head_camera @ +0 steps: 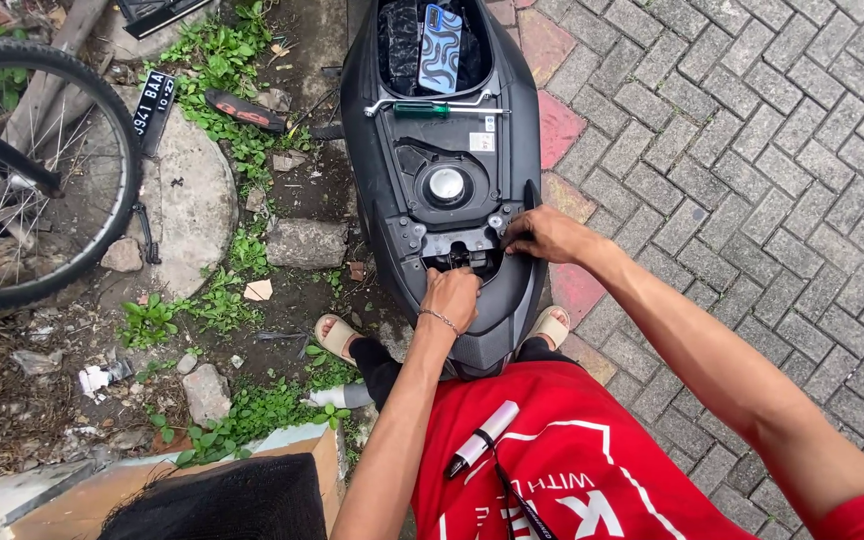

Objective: The person is working on the rear light assembly of a scooter, removing the cover and then re-installing it using a screwdriver.

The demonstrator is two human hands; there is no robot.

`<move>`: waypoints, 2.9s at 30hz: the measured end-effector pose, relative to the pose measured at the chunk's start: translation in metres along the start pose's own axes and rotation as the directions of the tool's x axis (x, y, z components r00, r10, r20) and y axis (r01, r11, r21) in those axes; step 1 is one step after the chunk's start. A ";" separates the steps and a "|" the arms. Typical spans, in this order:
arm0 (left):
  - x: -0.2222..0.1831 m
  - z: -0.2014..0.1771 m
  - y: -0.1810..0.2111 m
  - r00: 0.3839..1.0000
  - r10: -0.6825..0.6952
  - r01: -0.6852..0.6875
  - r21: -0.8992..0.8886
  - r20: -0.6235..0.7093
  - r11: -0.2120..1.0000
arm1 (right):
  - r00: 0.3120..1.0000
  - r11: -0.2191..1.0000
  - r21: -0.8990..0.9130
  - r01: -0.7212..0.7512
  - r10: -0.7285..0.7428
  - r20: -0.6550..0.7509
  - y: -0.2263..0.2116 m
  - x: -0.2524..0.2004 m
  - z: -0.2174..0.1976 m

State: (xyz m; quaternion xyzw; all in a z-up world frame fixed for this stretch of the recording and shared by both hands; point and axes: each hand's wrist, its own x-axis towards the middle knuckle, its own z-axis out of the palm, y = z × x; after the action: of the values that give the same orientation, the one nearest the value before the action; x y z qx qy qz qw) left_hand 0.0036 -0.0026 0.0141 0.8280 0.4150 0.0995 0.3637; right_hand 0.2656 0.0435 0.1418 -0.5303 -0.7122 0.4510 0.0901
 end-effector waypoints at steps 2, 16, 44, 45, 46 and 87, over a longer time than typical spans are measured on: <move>0.001 0.001 -0.001 0.999 -0.032 0.030 -0.100 -0.018 0.995 | 1.000 1.000 -0.002 -0.011 0.011 -0.018 0.003 -0.001 0.003; 0.007 -0.019 0.016 0.985 -0.035 -0.022 0.327 0.167 0.945 | 0.963 0.996 0.084 0.015 0.008 -0.268 -0.054 -0.039 -0.015; 0.000 -0.044 0.037 0.986 0.001 -0.055 0.316 0.169 0.947 | 0.944 0.899 -0.289 -0.330 0.304 -0.131 0.022 0.009 0.027; 0.001 -0.040 0.033 0.988 -0.003 -0.045 0.302 0.157 0.952 | 0.949 0.918 -0.241 -0.314 0.294 -0.116 0.025 0.011 0.027; 0.000 -0.034 0.031 0.989 -0.008 -0.035 0.285 0.148 0.958 | 0.953 0.934 -0.192 -0.300 0.286 -0.098 0.029 0.010 0.028; 0.008 -0.014 0.012 0.991 -0.013 -0.027 0.288 0.136 0.957 | 0.916 0.889 -0.230 -0.395 0.402 -0.020 -0.001 -0.001 0.018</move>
State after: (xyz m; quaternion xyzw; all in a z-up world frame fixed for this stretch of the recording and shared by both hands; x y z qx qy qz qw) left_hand 0.0097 0.0065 0.0315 0.8785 0.3964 -0.0178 0.2661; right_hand 0.2545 0.0331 0.1327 -0.6654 -0.6369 0.3819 -0.0761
